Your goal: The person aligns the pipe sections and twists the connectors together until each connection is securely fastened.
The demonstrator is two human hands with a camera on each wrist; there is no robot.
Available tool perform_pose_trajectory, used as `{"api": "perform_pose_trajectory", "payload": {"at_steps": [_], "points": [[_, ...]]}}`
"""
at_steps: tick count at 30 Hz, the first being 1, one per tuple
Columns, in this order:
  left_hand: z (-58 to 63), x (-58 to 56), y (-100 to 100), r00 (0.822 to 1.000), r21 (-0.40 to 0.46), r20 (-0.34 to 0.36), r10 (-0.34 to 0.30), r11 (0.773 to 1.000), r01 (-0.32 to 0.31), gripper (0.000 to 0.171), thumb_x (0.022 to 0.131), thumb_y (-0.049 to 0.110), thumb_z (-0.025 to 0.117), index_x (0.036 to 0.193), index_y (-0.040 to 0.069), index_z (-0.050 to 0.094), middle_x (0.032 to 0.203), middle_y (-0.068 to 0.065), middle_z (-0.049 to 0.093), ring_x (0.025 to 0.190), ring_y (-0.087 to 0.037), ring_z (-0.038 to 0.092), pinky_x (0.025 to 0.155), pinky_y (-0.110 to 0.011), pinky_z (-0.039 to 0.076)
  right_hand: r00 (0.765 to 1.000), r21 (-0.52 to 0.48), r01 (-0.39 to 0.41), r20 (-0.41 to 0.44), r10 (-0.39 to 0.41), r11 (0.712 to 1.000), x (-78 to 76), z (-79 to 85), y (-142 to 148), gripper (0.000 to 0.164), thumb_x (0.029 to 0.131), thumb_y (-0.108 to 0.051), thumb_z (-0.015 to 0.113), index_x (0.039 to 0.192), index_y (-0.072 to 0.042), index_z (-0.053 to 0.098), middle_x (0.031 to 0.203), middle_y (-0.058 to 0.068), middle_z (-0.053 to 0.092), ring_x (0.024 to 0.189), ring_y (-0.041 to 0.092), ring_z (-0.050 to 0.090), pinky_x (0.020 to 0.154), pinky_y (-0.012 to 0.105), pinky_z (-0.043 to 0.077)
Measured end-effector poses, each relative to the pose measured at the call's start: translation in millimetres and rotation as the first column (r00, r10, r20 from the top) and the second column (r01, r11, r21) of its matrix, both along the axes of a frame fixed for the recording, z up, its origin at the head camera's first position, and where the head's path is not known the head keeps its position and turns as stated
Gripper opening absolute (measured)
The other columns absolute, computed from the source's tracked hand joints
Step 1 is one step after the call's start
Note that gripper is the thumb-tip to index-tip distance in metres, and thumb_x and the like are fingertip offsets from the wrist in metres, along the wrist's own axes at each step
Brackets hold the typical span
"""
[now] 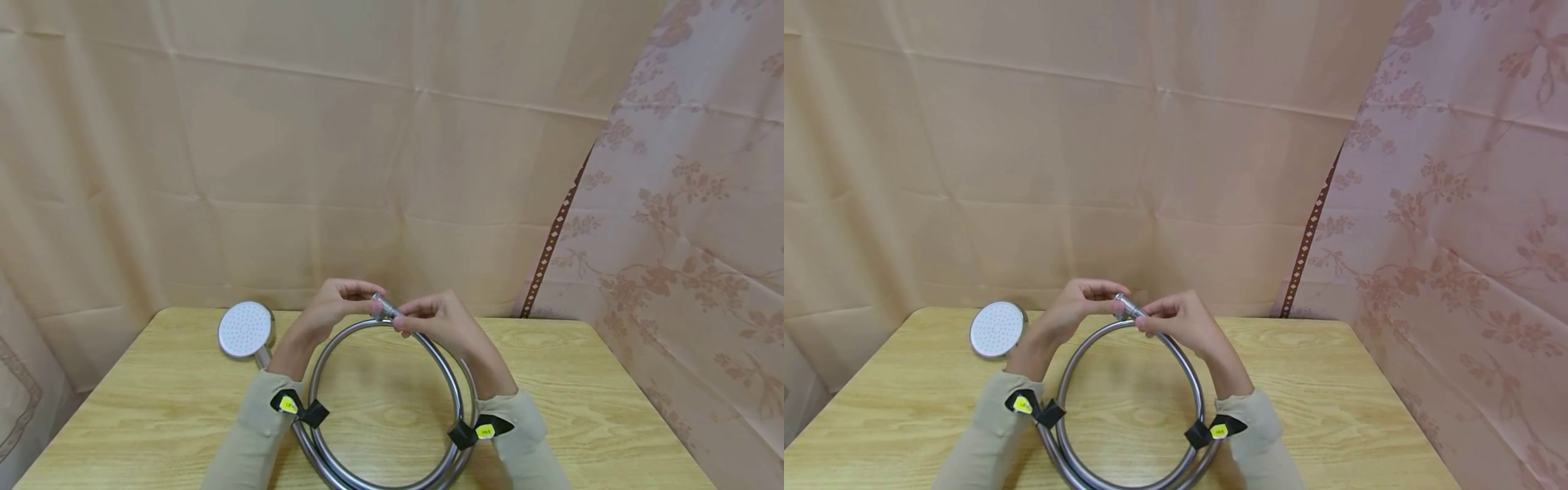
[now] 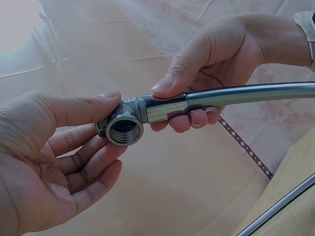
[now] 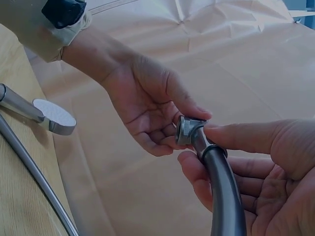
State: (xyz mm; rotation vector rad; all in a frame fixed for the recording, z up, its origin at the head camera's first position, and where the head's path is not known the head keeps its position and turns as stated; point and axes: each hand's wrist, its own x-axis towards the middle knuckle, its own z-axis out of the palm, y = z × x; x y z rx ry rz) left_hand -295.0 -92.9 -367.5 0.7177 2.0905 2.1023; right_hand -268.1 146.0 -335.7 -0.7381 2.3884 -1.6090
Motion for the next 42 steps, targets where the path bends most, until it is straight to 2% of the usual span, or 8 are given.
{"api": "perform_pose_trajectory", "payload": {"at_steps": [10,24,33,42], "points": [[-0.6,0.5,0,1.000,-0.001,-0.016,-0.022,1.000,0.022,0.037,0.086,0.002,0.078,0.117,-0.016,0.067,0.083,0.008,0.074,0.077,-0.008,0.066,0.073,-0.024,0.055,0.992,-0.116,-0.057,0.107,0.069,0.992,-3.5,-4.1,2,0.024,0.093,-0.002,0.071,0.107,0.018,0.070,0.080,0.001,0.077,0.074,0.012,0.071,0.074,0.026,0.059],[-0.6,1.3,2,0.998,0.014,-0.046,-0.050,0.999,0.051,0.040,0.085,-0.003,0.076,0.117,-0.022,0.061,0.083,0.008,0.073,0.076,-0.008,0.066,0.070,-0.020,0.055,0.970,-0.146,-0.133,0.184,0.159,0.980,-9.9,-8.5,8,0.027,0.095,-0.006,0.069,0.112,0.016,0.069,0.083,0.001,0.078,0.076,0.013,0.073,0.076,0.029,0.060],[1.3,0.5,1,0.999,-0.012,-0.003,-0.044,0.999,0.044,0.039,0.087,0.000,0.075,0.121,-0.017,0.063,0.086,0.007,0.073,0.080,-0.008,0.067,0.076,-0.022,0.056,0.964,-0.108,-0.126,0.223,0.147,0.986,-13.1,-8.8,9,0.035,0.096,-0.014,0.071,0.117,0.014,0.068,0.087,0.001,0.078,0.081,0.015,0.073,0.080,0.032,0.060],[0.3,-0.5,0,0.999,0.002,0.003,-0.049,0.999,0.049,0.044,0.088,0.007,0.077,0.121,-0.017,0.062,0.086,0.006,0.074,0.080,-0.009,0.067,0.080,-0.025,0.056,0.965,-0.064,-0.157,0.205,0.167,0.986,-13.8,-6.4,9,0.038,0.099,-0.016,0.067,0.123,0.014,0.064,0.096,0.007,0.078,0.087,0.018,0.073,0.081,0.032,0.060]]}}
